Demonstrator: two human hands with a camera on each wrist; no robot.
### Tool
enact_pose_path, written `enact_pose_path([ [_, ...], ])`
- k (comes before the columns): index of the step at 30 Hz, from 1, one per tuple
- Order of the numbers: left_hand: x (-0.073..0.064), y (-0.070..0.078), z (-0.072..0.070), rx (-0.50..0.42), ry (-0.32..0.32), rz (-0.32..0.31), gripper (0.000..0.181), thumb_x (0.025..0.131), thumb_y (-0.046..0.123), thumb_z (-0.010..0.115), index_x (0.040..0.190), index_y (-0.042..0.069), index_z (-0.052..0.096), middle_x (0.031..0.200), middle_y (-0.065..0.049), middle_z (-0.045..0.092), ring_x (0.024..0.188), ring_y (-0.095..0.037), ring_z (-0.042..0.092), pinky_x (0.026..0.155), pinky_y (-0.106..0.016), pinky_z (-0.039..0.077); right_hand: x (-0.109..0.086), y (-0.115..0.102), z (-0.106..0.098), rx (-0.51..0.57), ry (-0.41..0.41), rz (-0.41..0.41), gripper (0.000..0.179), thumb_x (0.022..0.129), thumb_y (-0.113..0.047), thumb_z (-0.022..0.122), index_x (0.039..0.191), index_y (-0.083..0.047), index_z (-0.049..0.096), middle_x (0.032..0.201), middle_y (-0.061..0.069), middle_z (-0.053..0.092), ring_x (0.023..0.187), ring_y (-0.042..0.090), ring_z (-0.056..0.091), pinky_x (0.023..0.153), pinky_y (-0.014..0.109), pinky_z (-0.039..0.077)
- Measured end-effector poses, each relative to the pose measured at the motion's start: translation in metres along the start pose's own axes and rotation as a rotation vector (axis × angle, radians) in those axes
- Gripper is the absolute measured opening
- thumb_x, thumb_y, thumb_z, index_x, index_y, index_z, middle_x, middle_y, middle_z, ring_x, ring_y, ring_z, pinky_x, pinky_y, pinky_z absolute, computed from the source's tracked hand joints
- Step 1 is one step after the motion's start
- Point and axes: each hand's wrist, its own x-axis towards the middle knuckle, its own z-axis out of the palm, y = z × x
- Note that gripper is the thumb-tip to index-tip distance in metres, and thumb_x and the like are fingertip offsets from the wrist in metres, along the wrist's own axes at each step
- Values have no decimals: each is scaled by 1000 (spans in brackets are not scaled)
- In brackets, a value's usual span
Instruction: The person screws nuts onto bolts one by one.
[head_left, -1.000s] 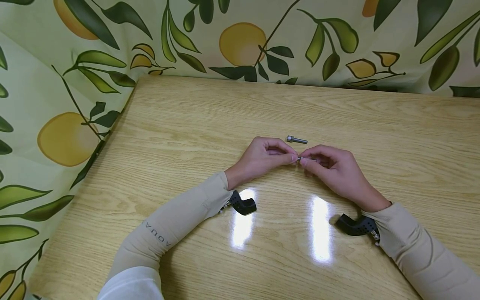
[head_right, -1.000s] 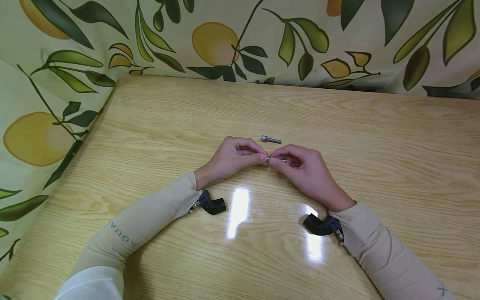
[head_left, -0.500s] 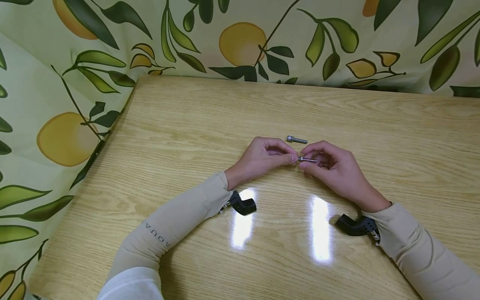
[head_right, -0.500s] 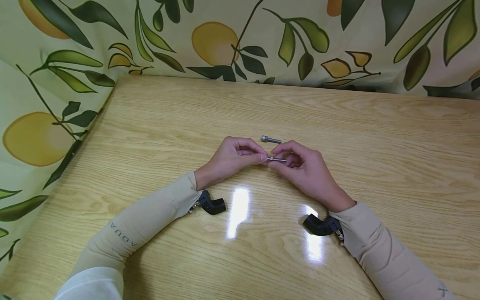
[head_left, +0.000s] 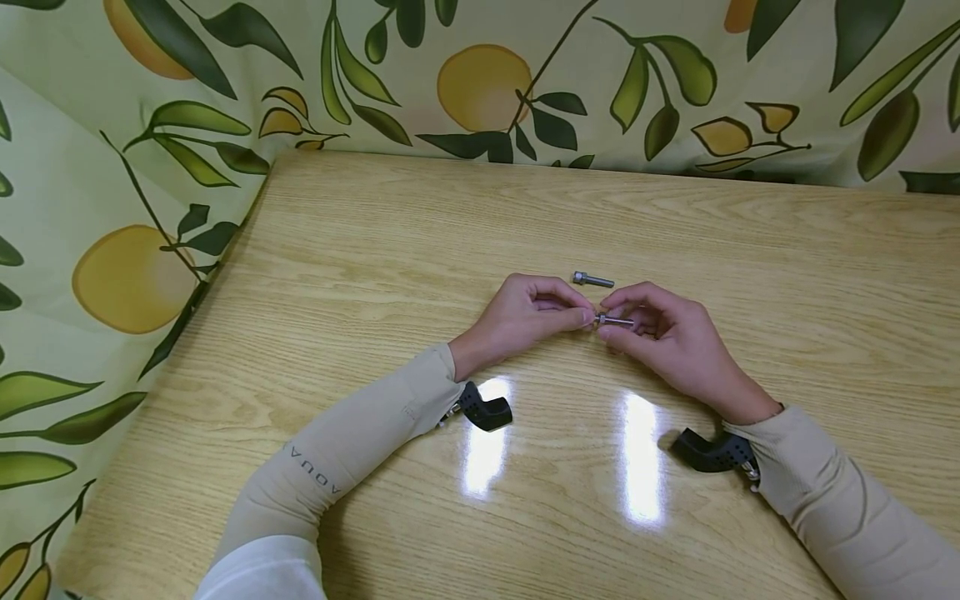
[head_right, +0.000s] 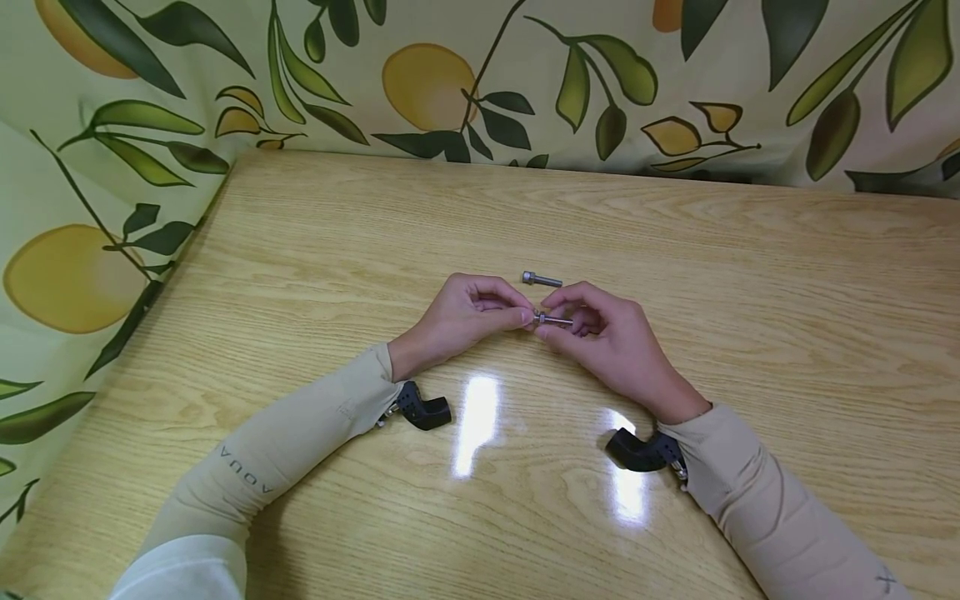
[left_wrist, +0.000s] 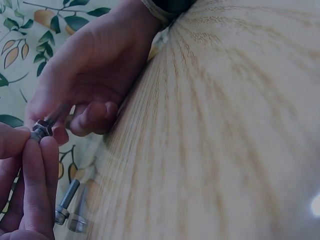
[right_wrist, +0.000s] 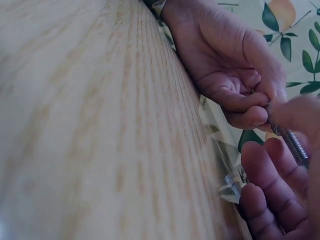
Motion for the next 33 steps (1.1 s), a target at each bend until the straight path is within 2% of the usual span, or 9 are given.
enact_pose_path([
  [3,0,0,0,8,4,0,13,95,8,75,105,-1,76,107,-16,78,90,-9,76,89,-29,64,0,0,0,-5,5,-17,23,91,-5,79,112,-12,73,101,-18,72,81,-1,71,69,12,57],
  [7,0,0,0,2,4,-5,14,95,8,75,105,-1,76,107,-16,78,89,-9,77,89,-29,64,0,0,0,9,-7,4,16,96,-8,74,112,-11,73,93,-10,75,76,2,71,67,15,58],
  [14,0,-1,0,11,6,1,14,95,8,75,105,-1,77,107,-15,78,90,-10,77,89,-29,64,0,1,2,24,6,-56,29,88,1,80,114,-9,71,106,-21,70,85,-4,72,72,11,58],
  [20,-1,0,0,7,2,-1,13,95,9,75,105,0,77,107,-15,78,90,-10,77,89,-29,64,0,-1,0,13,-11,8,16,97,-9,73,113,-12,73,94,-6,75,75,3,71,67,15,57],
  [22,0,0,0,5,2,-2,13,95,9,75,105,0,77,107,-15,78,90,-10,77,89,-29,64,0,-1,0,18,-8,15,17,96,-9,74,113,-11,72,95,-7,75,76,3,71,66,15,57],
  [27,0,-1,0,13,4,-3,13,95,9,75,105,0,77,107,-15,78,90,-9,76,88,-28,64,0,0,1,-13,9,-33,25,90,-5,80,113,-13,73,104,-16,72,83,-2,71,71,11,56],
  [31,0,0,0,4,3,1,14,95,8,75,105,-1,76,107,-16,78,90,-10,77,89,-29,64,0,0,0,-12,-8,-10,15,97,-10,73,111,-14,74,94,-8,75,77,2,71,68,14,57],
  [33,0,0,0,2,5,6,14,95,7,75,105,-2,76,107,-17,78,89,-10,77,89,-30,64,0,0,0,-1,-9,6,15,97,-10,72,111,-13,73,93,-9,74,76,2,71,67,14,57],
])
